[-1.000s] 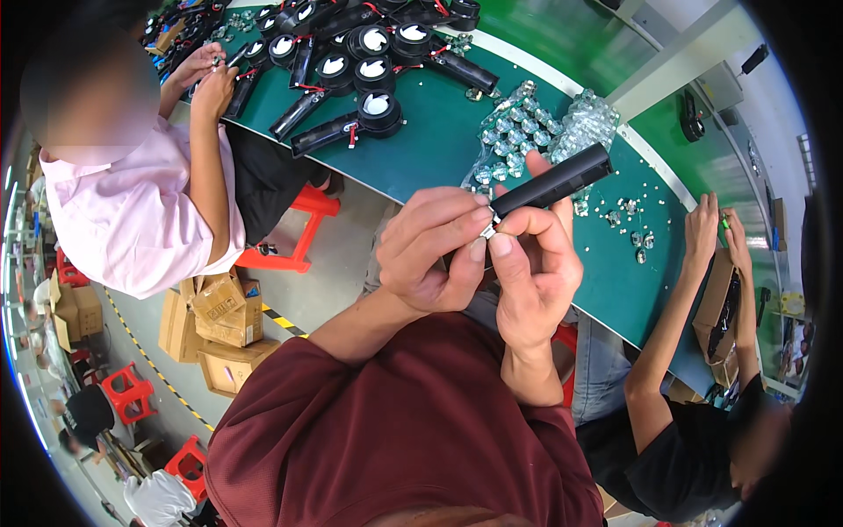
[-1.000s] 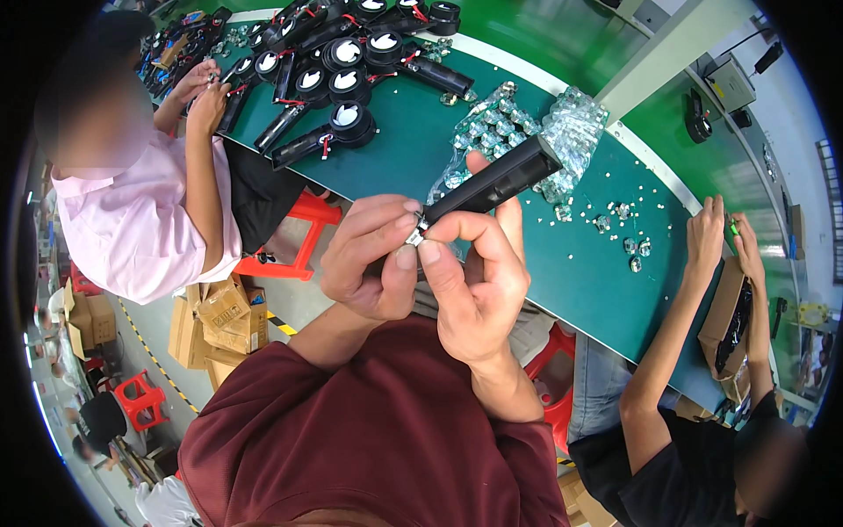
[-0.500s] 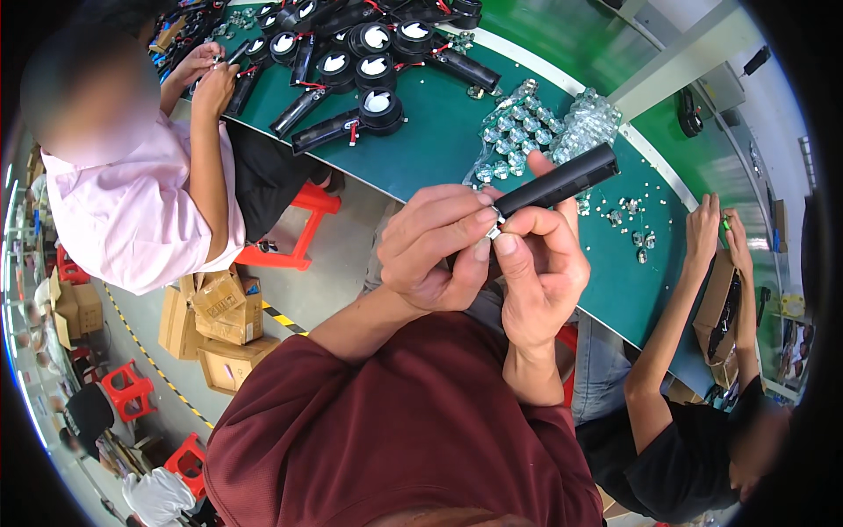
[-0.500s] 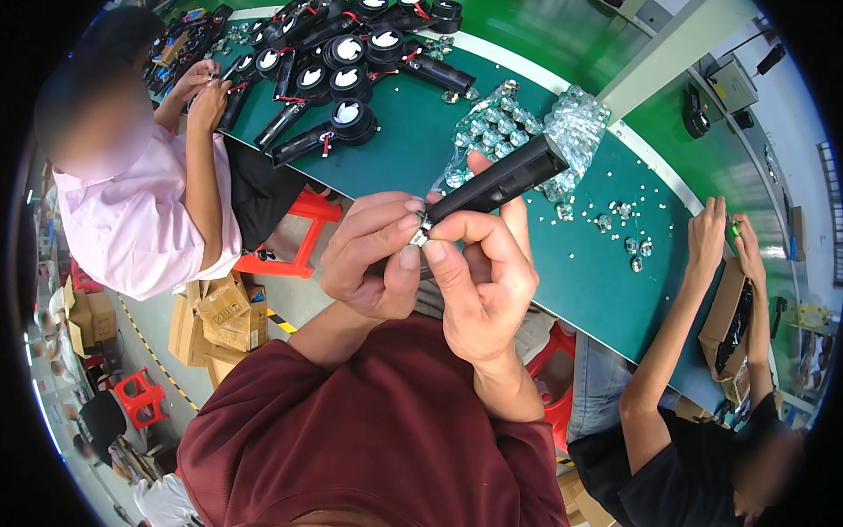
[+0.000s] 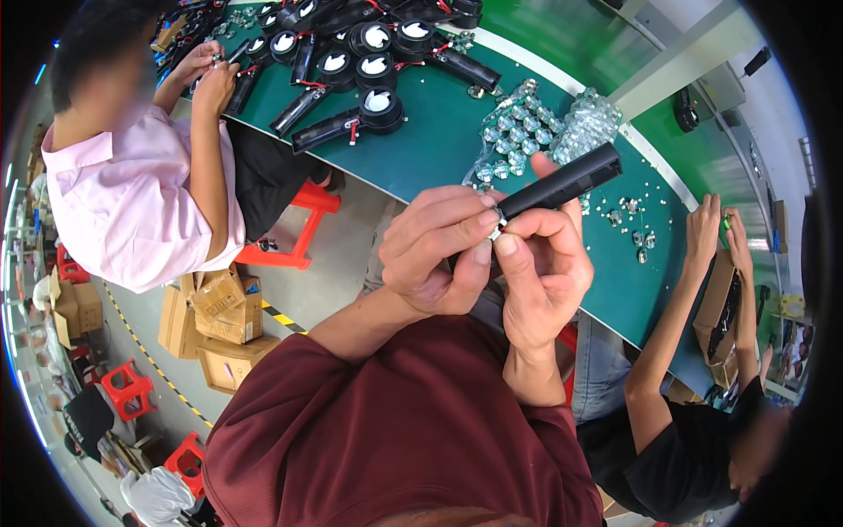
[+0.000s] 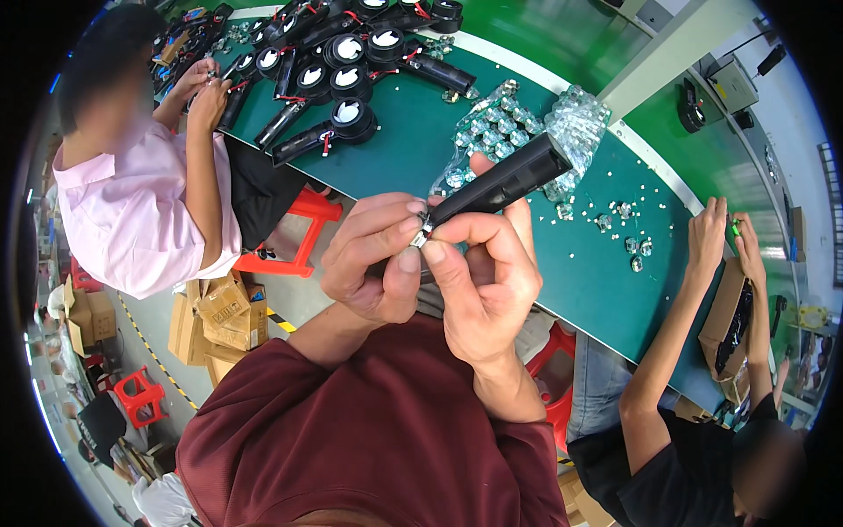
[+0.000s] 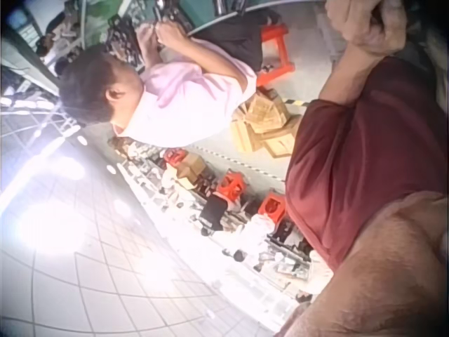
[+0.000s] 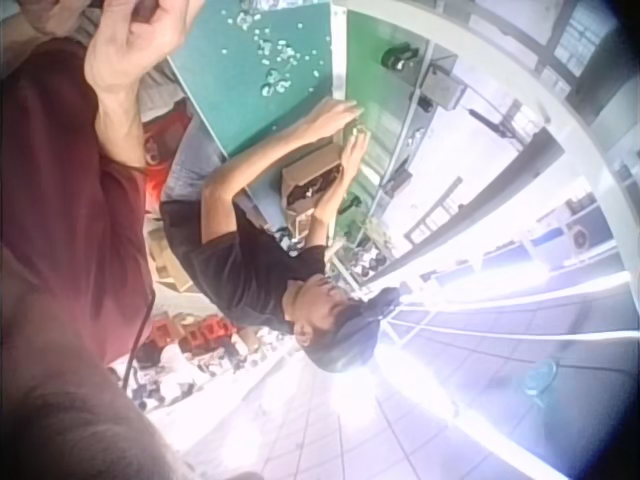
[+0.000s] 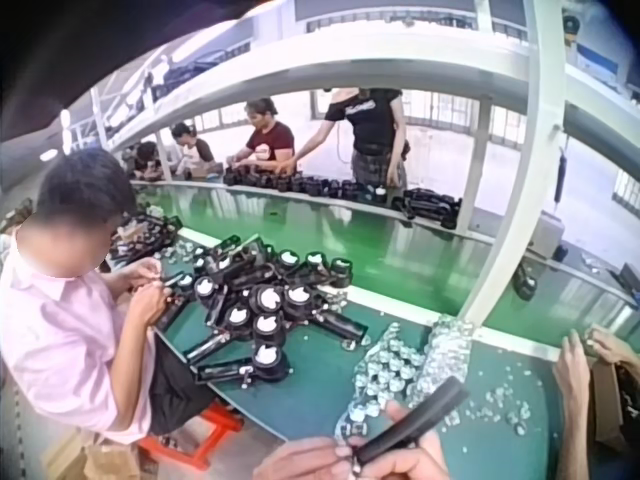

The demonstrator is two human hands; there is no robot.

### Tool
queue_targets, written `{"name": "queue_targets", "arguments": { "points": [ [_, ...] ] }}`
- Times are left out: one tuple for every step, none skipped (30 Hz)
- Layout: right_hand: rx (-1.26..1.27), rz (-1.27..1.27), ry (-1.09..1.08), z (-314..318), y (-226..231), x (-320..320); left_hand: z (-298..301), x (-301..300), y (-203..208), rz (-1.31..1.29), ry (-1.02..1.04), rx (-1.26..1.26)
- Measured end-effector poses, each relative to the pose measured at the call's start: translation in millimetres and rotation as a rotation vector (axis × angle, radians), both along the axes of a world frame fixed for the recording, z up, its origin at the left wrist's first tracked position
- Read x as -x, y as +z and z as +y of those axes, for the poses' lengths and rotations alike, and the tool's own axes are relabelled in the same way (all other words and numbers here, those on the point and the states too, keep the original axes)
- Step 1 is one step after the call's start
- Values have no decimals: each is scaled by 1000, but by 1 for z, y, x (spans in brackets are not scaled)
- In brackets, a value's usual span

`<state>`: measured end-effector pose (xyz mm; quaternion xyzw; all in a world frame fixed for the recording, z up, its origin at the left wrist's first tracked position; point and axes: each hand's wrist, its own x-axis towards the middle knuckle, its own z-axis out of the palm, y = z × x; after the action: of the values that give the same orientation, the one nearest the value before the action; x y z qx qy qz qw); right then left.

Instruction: Assembling electronic devices by trimming component leads and installing PCBs into plastic housings at a factory workbench.

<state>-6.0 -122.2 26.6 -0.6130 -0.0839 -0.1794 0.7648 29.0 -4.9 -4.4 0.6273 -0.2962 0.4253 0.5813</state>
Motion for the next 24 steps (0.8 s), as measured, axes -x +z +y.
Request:
{"name": "queue_targets", "arguments": {
  "points": [
    [0, -1, 0, 0, 0, 0, -1, 1, -1, 13, -11, 13],
    [-6, -17, 8, -1, -1, 0, -1, 2, -1, 26, -21, 26],
    [-11, -33, 16, -1, -2, 1, -1, 3, -1, 26, -21, 26],
    [-11, -33, 16, -1, -1, 1, -1, 4, 1, 43, -22, 33],
    [-6, -39, 15, -1, 0, 0, -2, 5, 2, 60, -22, 40],
    [0, -44, 13, -2, 1, 0, -2, 5, 3, 60, -22, 40],
    [0, -44, 13, -2, 1, 0, -2, 5, 3, 57, -22, 41],
    [8, -47, 11, -3, 1, -1, -3, 5, 4, 53, -21, 41],
    [17, -51, 10, -3, 1, -1, -3, 4, 4, 52, -21, 41],
    [17, -52, 10, -3, 2, -1, -3, 4, 3, 55, -23, 41],
    [11, -41, 9, -3, 3, -1, -3, 4, 3, 58, -24, 42],
    [5, -30, 8, -2, 3, -1, -3, 4, 3, 57, -25, 42],
    [5, -32, 6, -3, 3, -2, -3, 5, 3, 61, -26, 47],
    [32, -48, 5, -4, 3, -2, -3, 5, 3, 67, -28, 53],
    [58, -63, 3, -4, 3, -3, -3, 5, 3, 67, -29, 52],
    [58, -64, 1, -6, 3, -3, -3, 5, 3, 67, -32, 49],
    [66, -72, 8, -7, 3, -4, -3, 4, 3, 67, -34, 45],
    [74, -81, 15, -8, 4, -4, -3, 4, 3, 66, -35, 45],
    [74, -82, 7, -8, 5, -2, -3, 4, 3, 52, -50, 49],
    [75, -83, -1, -8, 7, 1, -4, 5, 4, 38, -65, 54],
    [49, -85, -17, -7, 11, 1, -4, 5, 5, 38, -67, 54],
    [49, -85, -20, -8, 10, 1, -3, 4, 6, 53, -92, 49],
    [54, -61, -25, -10, 9, 0, -3, 3, 7, 66, -117, 44],
    [58, -38, -30, -13, 9, -1, -3, 3, 8, 64, -120, 43]
  ]
}}
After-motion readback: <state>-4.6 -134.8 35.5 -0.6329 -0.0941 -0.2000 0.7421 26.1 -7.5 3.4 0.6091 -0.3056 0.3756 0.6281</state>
